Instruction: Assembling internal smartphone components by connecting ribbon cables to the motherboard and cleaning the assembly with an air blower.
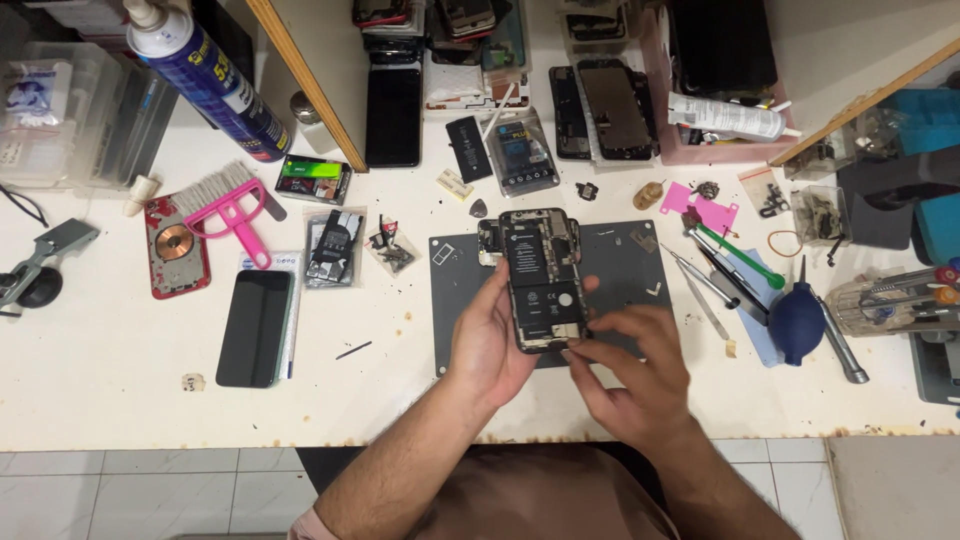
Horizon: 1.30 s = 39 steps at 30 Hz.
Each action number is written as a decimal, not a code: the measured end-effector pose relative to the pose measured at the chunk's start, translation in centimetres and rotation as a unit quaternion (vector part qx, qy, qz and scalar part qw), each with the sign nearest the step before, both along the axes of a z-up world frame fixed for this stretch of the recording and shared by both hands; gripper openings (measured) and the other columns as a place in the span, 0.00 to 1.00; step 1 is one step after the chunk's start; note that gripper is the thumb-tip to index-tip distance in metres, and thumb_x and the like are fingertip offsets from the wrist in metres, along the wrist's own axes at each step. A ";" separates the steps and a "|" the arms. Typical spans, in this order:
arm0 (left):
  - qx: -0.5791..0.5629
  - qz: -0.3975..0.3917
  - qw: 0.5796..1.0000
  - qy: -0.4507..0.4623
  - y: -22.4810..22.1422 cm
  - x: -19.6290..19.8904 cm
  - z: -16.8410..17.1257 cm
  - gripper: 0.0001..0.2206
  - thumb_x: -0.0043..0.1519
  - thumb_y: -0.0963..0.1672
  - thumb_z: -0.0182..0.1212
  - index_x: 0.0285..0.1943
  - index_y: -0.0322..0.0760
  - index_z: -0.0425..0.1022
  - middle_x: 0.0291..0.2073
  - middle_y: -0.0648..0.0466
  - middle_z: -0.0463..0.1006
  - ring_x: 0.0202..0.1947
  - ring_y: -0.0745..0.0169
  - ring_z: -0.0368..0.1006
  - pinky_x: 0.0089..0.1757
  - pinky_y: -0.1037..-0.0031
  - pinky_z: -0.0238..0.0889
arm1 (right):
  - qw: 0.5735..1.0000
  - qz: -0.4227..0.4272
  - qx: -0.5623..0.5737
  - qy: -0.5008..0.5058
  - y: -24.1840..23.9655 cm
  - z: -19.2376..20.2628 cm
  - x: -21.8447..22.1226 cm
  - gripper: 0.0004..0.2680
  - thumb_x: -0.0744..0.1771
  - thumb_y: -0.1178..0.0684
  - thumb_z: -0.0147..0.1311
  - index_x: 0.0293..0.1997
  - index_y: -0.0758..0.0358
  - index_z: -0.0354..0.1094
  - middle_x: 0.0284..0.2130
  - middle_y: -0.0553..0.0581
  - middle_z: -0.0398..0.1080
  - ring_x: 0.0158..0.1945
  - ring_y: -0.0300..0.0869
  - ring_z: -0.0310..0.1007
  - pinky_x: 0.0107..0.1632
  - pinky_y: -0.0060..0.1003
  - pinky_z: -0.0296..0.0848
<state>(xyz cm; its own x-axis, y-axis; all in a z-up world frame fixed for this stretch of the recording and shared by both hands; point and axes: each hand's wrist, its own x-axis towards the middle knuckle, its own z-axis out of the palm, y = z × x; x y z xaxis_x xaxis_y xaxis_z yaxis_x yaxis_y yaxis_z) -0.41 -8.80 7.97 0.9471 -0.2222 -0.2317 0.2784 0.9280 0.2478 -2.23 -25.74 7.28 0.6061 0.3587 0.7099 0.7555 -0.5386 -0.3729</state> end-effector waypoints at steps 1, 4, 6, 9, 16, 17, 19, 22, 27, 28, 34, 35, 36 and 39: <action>0.000 -0.002 1.000 0.000 0.2 0.1 -0.5 0.25 0.71 0.51 0.43 0.70 0.28 0.64 0.61 0.39 0.73 0.55 0.33 0.73 0.50 0.50 0.69 | 1.000 -0.002 0.000 0.000 0.1 0.3 0.2 0.06 0.64 0.58 0.67 0.41 0.57 0.76 0.44 0.58 0.70 0.45 0.51 0.71 0.51 0.46 0.71; 0.016 -0.004 1.000 -0.015 0.8 0.4 -2.1 0.26 0.69 0.52 0.45 0.67 0.28 0.67 0.56 0.35 0.75 0.54 0.35 0.74 0.51 0.53 0.70 | 0.997 0.056 -0.041 0.035 -0.3 0.5 0.7 0.07 0.65 0.57 0.64 0.44 0.60 0.73 0.47 0.59 0.70 0.49 0.48 0.72 0.53 0.48 0.69; 0.059 0.012 0.998 -0.016 1.4 0.6 -3.1 0.31 0.67 0.54 0.45 0.71 0.27 0.62 0.57 0.30 0.74 0.51 0.35 0.75 0.46 0.57 0.71 | 0.998 0.035 0.008 0.047 -1.3 -0.2 1.2 0.09 0.62 0.58 0.68 0.25 0.63 0.67 0.35 0.57 0.74 0.39 0.51 0.70 0.48 0.44 0.72; 0.077 -0.014 0.997 -0.018 2.7 0.7 -4.9 0.31 0.67 0.55 0.42 0.72 0.30 0.62 0.59 0.32 0.73 0.51 0.34 0.74 0.47 0.56 0.70 | 0.993 -0.067 -0.056 0.082 -4.4 -0.7 2.6 0.06 0.66 0.58 0.61 0.28 0.65 0.72 0.29 0.55 0.75 0.35 0.48 0.70 0.47 0.44 0.68; 0.105 -0.059 0.993 -0.014 3.6 0.4 -5.7 0.30 0.66 0.55 0.40 0.75 0.38 0.59 0.63 0.39 0.70 0.52 0.24 0.72 0.48 0.42 0.68 | 0.933 -0.292 -0.145 0.150 -14.4 -2.8 4.0 0.13 0.66 0.55 0.62 0.54 0.72 0.77 0.46 0.67 0.78 0.48 0.60 0.75 0.54 0.50 0.73; 0.104 -0.066 0.992 -0.017 3.5 0.4 -6.0 0.31 0.66 0.55 0.41 0.74 0.37 0.59 0.64 0.39 0.70 0.51 0.25 0.73 0.48 0.42 0.68 | 0.921 -0.316 -0.161 0.161 -15.2 -2.3 4.0 0.11 0.67 0.54 0.61 0.49 0.71 0.77 0.41 0.67 0.78 0.42 0.58 0.76 0.49 0.49 0.73; 0.103 -0.072 0.992 -0.019 3.4 0.4 -6.5 0.31 0.66 0.56 0.41 0.74 0.37 0.59 0.64 0.40 0.70 0.51 0.25 0.73 0.48 0.43 0.68 | 0.908 -0.339 -0.176 0.171 -16.7 -2.0 3.8 0.10 0.68 0.52 0.61 0.45 0.71 0.77 0.35 0.66 0.78 0.36 0.57 0.76 0.43 0.48 0.74; 0.094 -0.070 0.993 -0.028 3.2 0.5 -7.0 0.31 0.65 0.55 0.44 0.74 0.36 0.59 0.62 0.38 0.71 0.49 0.26 0.74 0.46 0.43 0.70 | 0.846 -0.417 -0.216 0.253 -18.3 -2.2 3.7 0.13 0.67 0.43 0.61 0.45 0.64 0.77 0.36 0.62 0.79 0.38 0.58 0.77 0.42 0.49 0.75; 0.069 -0.080 0.994 -0.014 3.0 0.6 -8.6 0.30 0.66 0.56 0.44 0.66 0.30 0.67 0.57 0.34 0.75 0.46 0.30 0.76 0.43 0.47 0.71 | 0.870 -0.404 -0.220 0.177 -18.7 -3.4 3.6 0.15 0.67 0.43 0.64 0.52 0.64 0.80 0.39 0.56 0.80 0.42 0.53 0.79 0.47 0.45 0.75; 0.071 -0.065 0.995 -0.013 3.0 0.6 -9.0 0.30 0.66 0.56 0.44 0.66 0.30 0.67 0.57 0.34 0.75 0.46 0.30 0.76 0.43 0.47 0.71 | 0.877 -0.390 -0.221 0.174 -18.4 -3.6 3.7 0.15 0.67 0.43 0.64 0.52 0.64 0.80 0.39 0.56 0.80 0.42 0.53 0.79 0.47 0.45 0.75; 0.038 -0.089 0.995 -0.025 3.1 0.7 -9.7 0.30 0.69 0.56 0.43 0.70 0.31 0.64 0.54 0.34 0.76 0.44 0.33 0.77 0.42 0.48 0.71 | 0.890 -0.368 -0.211 0.167 -16.5 -3.9 4.8 0.12 0.69 0.42 0.64 0.49 0.59 0.79 0.34 0.55 0.78 0.42 0.49 0.78 0.50 0.43 0.73; 0.045 -0.093 0.994 -0.020 3.2 0.7 -9.5 0.30 0.69 0.56 0.43 0.70 0.31 0.65 0.54 0.35 0.76 0.44 0.33 0.77 0.42 0.49 0.72 | 0.888 -0.369 -0.215 0.170 -16.2 -3.8 5.1 0.13 0.70 0.42 0.64 0.52 0.59 0.80 0.34 0.56 0.78 0.41 0.49 0.79 0.50 0.44 0.74; 0.051 -0.100 0.994 -0.015 3.2 0.7 -9.3 0.30 0.69 0.57 0.43 0.69 0.31 0.67 0.54 0.35 0.76 0.43 0.34 0.77 0.42 0.50 0.72 | 0.885 -0.373 -0.220 0.174 -16.1 -3.7 5.1 0.14 0.70 0.41 0.64 0.55 0.58 0.81 0.34 0.57 0.78 0.40 0.48 0.79 0.50 0.46 0.74; 0.064 -0.095 0.993 -0.005 3.3 0.8 -9.2 0.29 0.69 0.57 0.41 0.68 0.34 0.68 0.54 0.36 0.77 0.42 0.34 0.77 0.42 0.50 0.73 | 0.894 -0.358 -0.200 0.180 -14.8 -3.0 5.3 0.14 0.71 0.43 0.63 0.56 0.61 0.80 0.36 0.57 0.78 0.41 0.49 0.77 0.51 0.45 0.73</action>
